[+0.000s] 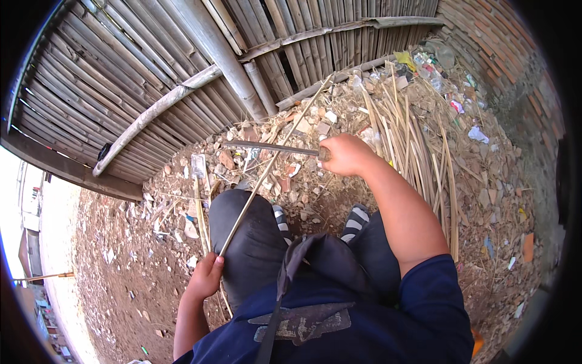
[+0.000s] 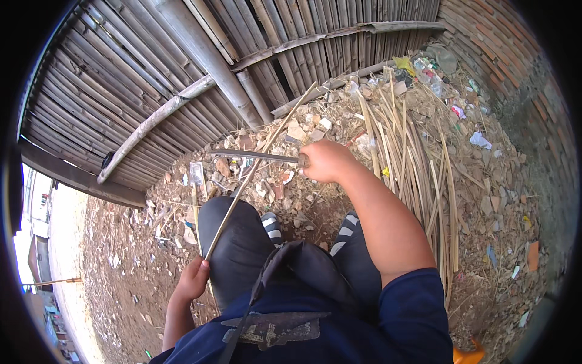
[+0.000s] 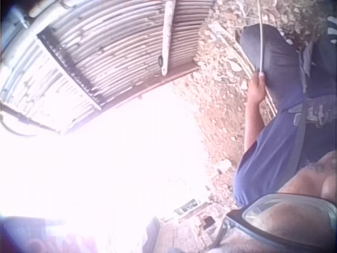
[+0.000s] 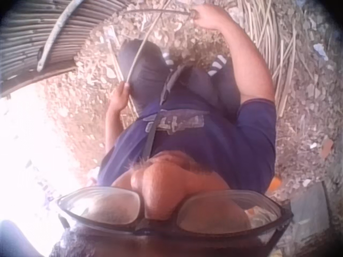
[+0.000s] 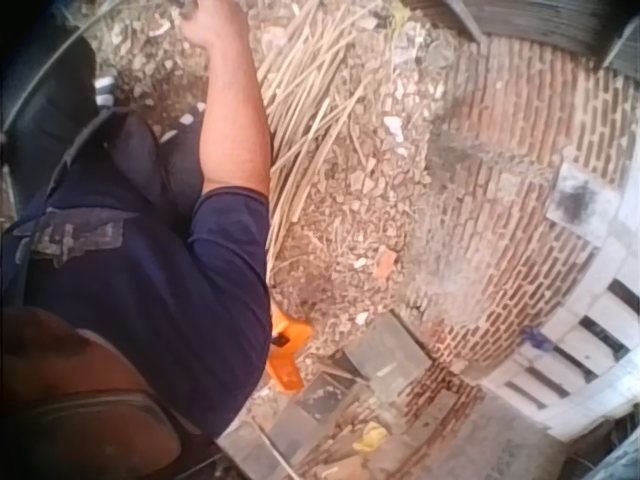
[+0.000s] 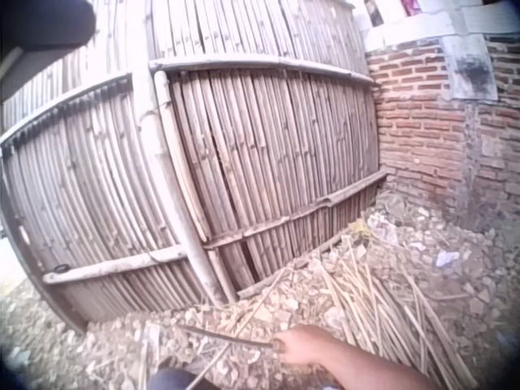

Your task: The person trims a thin wooden stick by hand using a knife, shaving off thin strips to smooth the surface while sitting in an outdoor workshop.

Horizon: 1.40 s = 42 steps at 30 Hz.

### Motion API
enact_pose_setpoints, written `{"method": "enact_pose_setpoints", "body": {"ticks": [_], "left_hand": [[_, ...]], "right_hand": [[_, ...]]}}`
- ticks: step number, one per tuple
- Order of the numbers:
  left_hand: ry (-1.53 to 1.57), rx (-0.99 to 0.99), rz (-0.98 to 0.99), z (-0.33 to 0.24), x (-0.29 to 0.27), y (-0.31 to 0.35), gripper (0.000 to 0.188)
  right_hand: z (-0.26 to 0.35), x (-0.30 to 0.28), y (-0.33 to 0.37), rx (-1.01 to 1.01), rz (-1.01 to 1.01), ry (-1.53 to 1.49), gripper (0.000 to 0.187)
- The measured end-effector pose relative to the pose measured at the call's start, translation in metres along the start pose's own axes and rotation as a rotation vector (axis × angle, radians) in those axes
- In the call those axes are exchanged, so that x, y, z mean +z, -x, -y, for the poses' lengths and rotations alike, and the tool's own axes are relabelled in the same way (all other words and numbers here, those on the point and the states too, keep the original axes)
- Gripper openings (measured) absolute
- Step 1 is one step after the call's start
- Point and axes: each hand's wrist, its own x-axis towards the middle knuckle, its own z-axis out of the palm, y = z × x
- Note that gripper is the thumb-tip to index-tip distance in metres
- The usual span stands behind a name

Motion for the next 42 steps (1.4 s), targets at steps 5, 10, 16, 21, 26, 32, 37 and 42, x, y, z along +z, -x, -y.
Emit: {"method": "enact_pose_setpoints", "body": {"ticks": [5,10,16,21,26,32,37,42], "left_hand": [[0.066,0.066,-0.06,-0.007,0.0,0.001,0.032],[-0.08,0.08,-0.098,-0.01,0.004,0.003,0.026],[-0.292,0.102,-0.199,-0.017,0.015,0.005,0.026],[-0.384,0.141,-0.279,-0.019,0.026,0.004,0.028],[-0.424,0.104,-0.29,-0.011,0.033,0.003,0.028],[-0.32,0.215,-0.292,0.013,0.031,-0.008,0.027],[-0.292,0.22,-0.254,0.001,0.017,-0.008,0.025],[-0.24,0.208,-0.291,0.02,0.029,-0.005,0.025]], "right_hand": [[-0.007,0.005,0.0,-0.038,-0.071,0.034,0.044],[-0.001,-0.003,0.004,-0.005,0.043,0.043,0.045],[0.011,0.001,0.006,-0.011,0.124,0.063,0.046],[-0.009,0.021,-0.006,-0.003,0.061,-0.035,0.044],[0.03,0.02,-0.003,0.01,0.09,-0.001,0.031],[0.01,0.027,-0.022,0.105,0.116,-0.142,0.024],[0.001,0.037,-0.024,0.184,-0.021,-0.16,0.024],[0.037,0.028,-0.016,-0.006,0.129,0.011,0.019]]}}
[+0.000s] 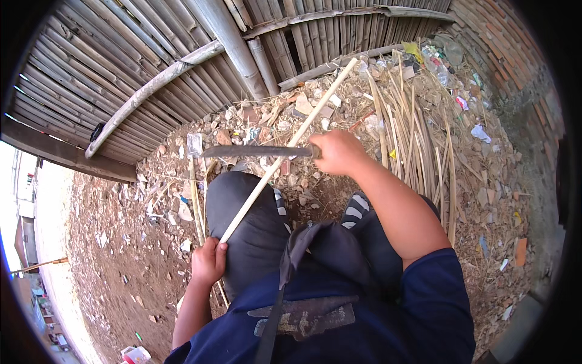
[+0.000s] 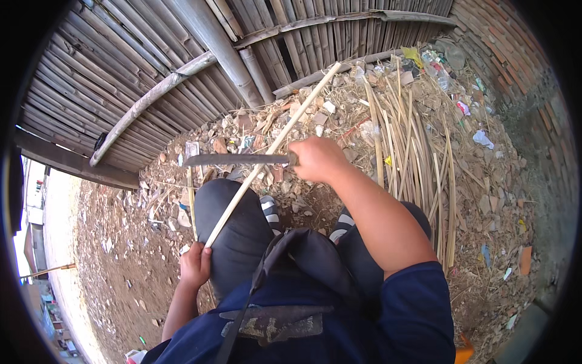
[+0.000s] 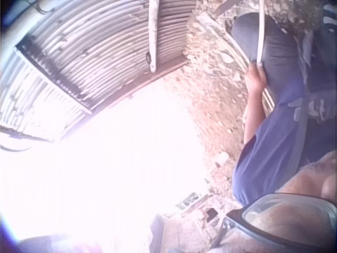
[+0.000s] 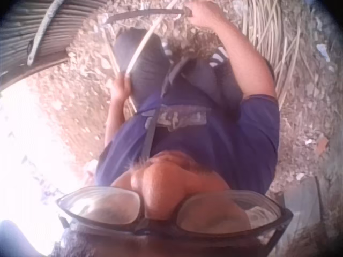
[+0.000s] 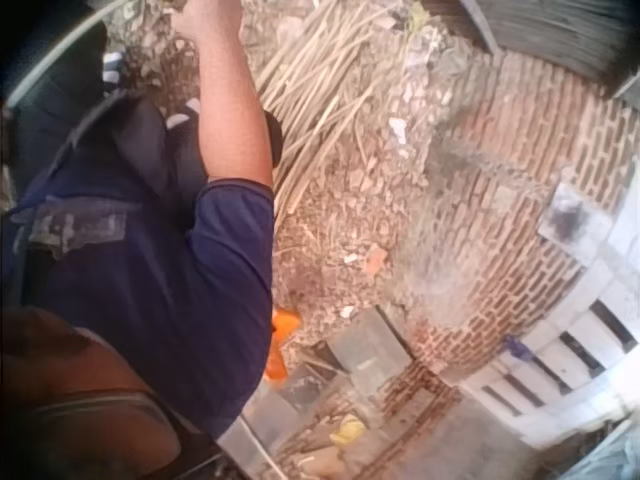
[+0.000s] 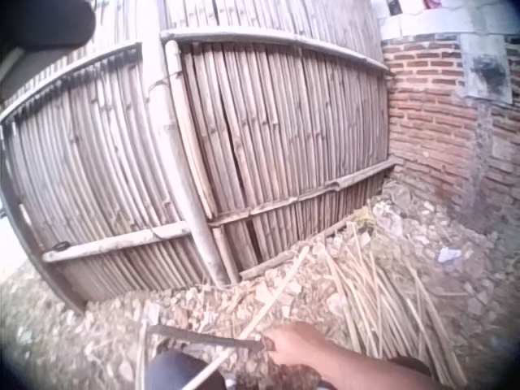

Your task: The person trims a thin wooden stick by hand using a knife, shaving off thin strips to smooth the surface while sitting in an outdoor workshop.

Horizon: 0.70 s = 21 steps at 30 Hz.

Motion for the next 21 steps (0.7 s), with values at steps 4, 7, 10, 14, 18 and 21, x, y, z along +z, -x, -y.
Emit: {"method": "enact_pose_setpoints", "body": {"ticks": [4,7,10,14,18,21], "left_hand": [[-0.007,0.008,0.022,-0.007,-0.005,-0.008,0.024],[0.006,0.026,0.023,-0.01,-0.01,-0.01,0.023],[-0.005,0.029,0.0,-0.002,-0.003,-0.002,0.023],[-0.026,0.034,-0.014,-0.001,0.003,-0.003,0.023],[-0.028,0.05,0.006,-0.009,-0.008,-0.011,0.024],[-0.004,0.035,0.006,-0.008,-0.009,-0.008,0.025]], "right_hand": [[-0.063,0.019,-0.02,0.221,-0.227,-0.297,0.024],[-0.059,0.029,-0.021,0.161,-0.414,-0.274,0.023],[-0.01,0.011,-0.008,0.09,-0.127,-0.256,0.02],[-0.033,0.003,-0.011,0.071,0.015,-0.171,0.021],[-0.103,0.025,-0.032,0.251,-0.321,-0.292,0.028],[-0.057,-0.005,-0.017,0.227,-0.211,-0.28,0.028]]}}
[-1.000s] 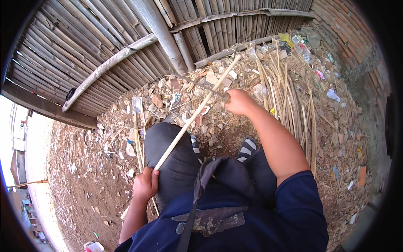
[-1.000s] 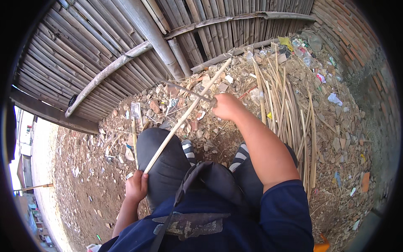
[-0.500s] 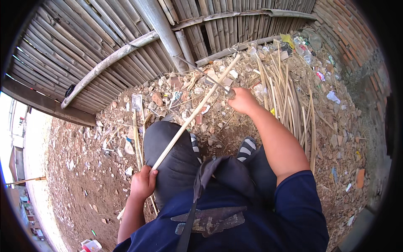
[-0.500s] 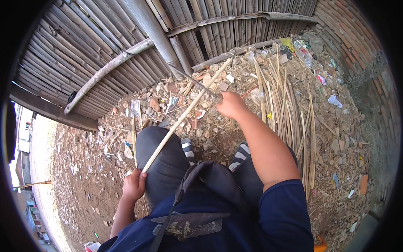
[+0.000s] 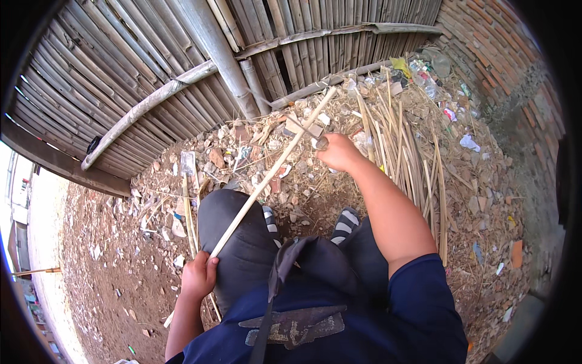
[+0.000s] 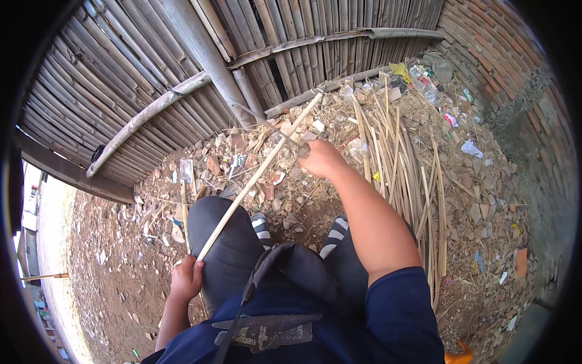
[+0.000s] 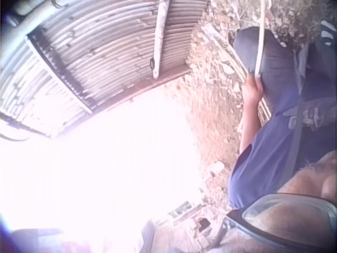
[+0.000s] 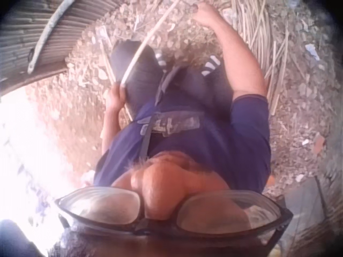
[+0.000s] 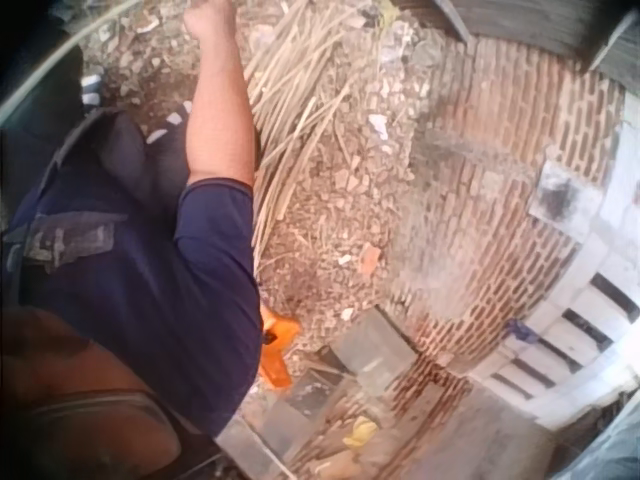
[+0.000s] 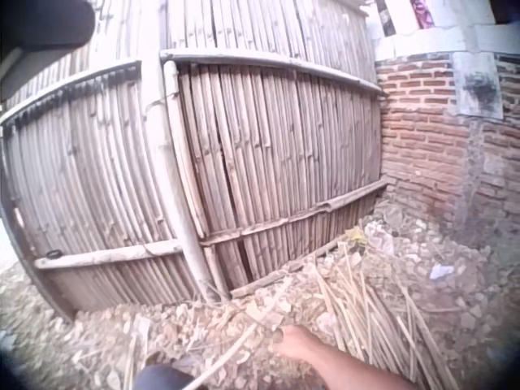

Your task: The person trims a thin wooden stick by hand using a knife, shaving off thin strips to smooth the surface while sitting in an outdoor workshop.

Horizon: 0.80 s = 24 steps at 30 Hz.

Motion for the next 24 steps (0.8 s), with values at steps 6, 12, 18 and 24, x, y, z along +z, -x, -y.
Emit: {"method": "enact_pose_setpoints", "body": {"ticks": [6,12,18,24], "left_hand": [[0.092,0.013,0.003,0.001,-0.003,0.002,0.026],[0.074,-0.024,-0.079,-0.009,-0.001,0.007,0.027],[0.117,-0.019,-0.027,-0.003,-0.009,0.009,0.031],[0.099,-0.079,0.037,-0.01,-0.025,0.015,0.034]], "right_hand": [[0.055,-0.005,0.047,-0.331,0.132,0.268,0.018],[0.018,-0.008,0.018,-0.022,-0.047,-0.13,0.031],[0.043,-0.008,0.04,-0.22,0.012,0.145,0.041],[0.062,-0.009,0.056,-0.38,0.055,0.29,0.043]]}}
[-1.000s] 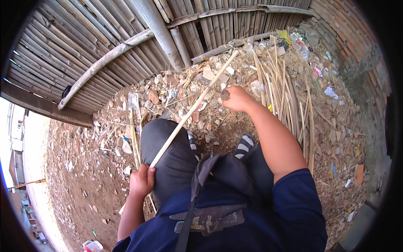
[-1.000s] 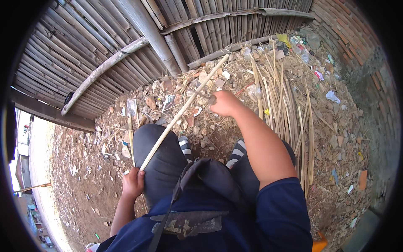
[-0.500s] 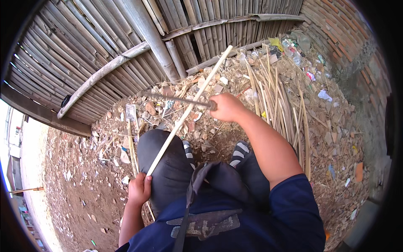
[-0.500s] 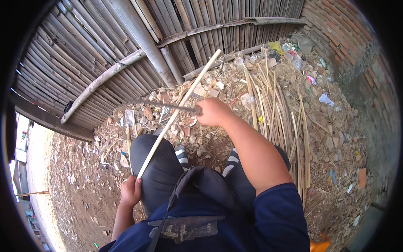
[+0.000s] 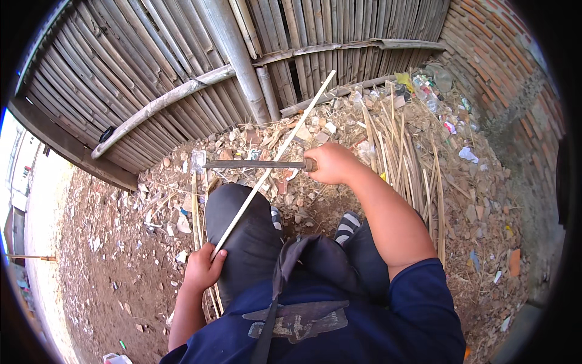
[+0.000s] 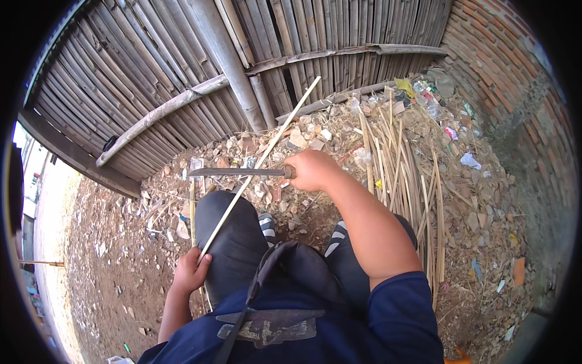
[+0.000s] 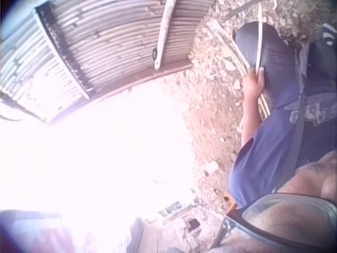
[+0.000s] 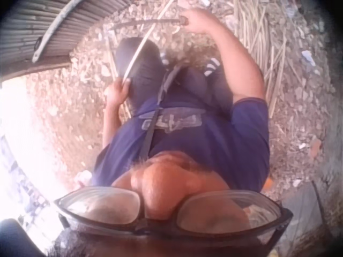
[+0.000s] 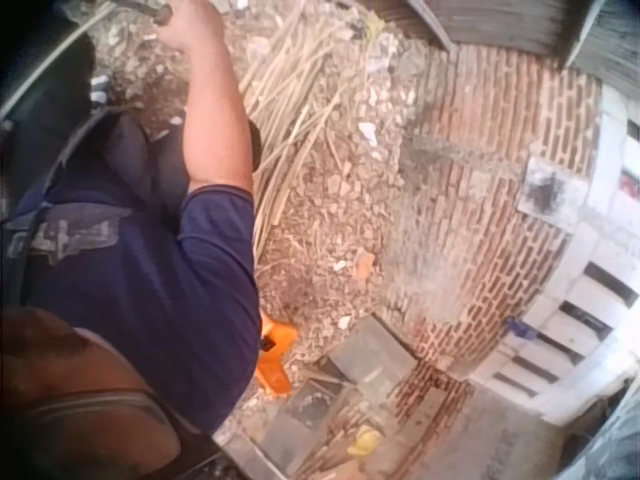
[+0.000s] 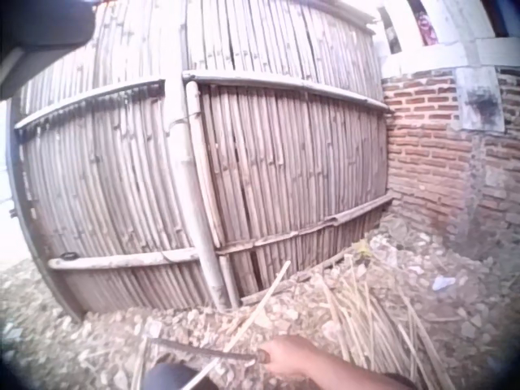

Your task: The person trims a thin wooden stick by hand using a knife, shaving off thin strips to smooth the surface while sitting in an outdoor workshop.

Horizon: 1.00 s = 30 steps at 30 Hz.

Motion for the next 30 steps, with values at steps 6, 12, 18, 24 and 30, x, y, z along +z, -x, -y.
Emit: {"method": "enact_pose_setpoints", "body": {"ticks": [6,12,18,24,30], "left_hand": [[-0.056,-0.021,0.013,-0.012,-0.006,0.004,0.035],[-0.155,0.0,-0.007,-0.018,-0.005,0.004,0.033],[-0.138,0.062,0.003,-0.022,-0.006,-0.001,0.034],[-0.116,0.042,0.052,-0.017,-0.002,-0.014,0.034],[-0.194,0.043,0.041,-0.018,0.009,-0.019,0.033]], "right_hand": [[0.001,0.001,0.001,0.026,0.037,-0.009,0.044],[0.005,0.008,-0.004,-0.016,0.044,-0.048,0.046],[0.013,0.019,-0.006,-0.065,0.102,-0.044,0.044],[-0.003,0.036,-0.025,-0.01,0.142,-0.21,0.031],[0.011,0.031,-0.029,0.01,0.158,-0.15,0.029]]}}
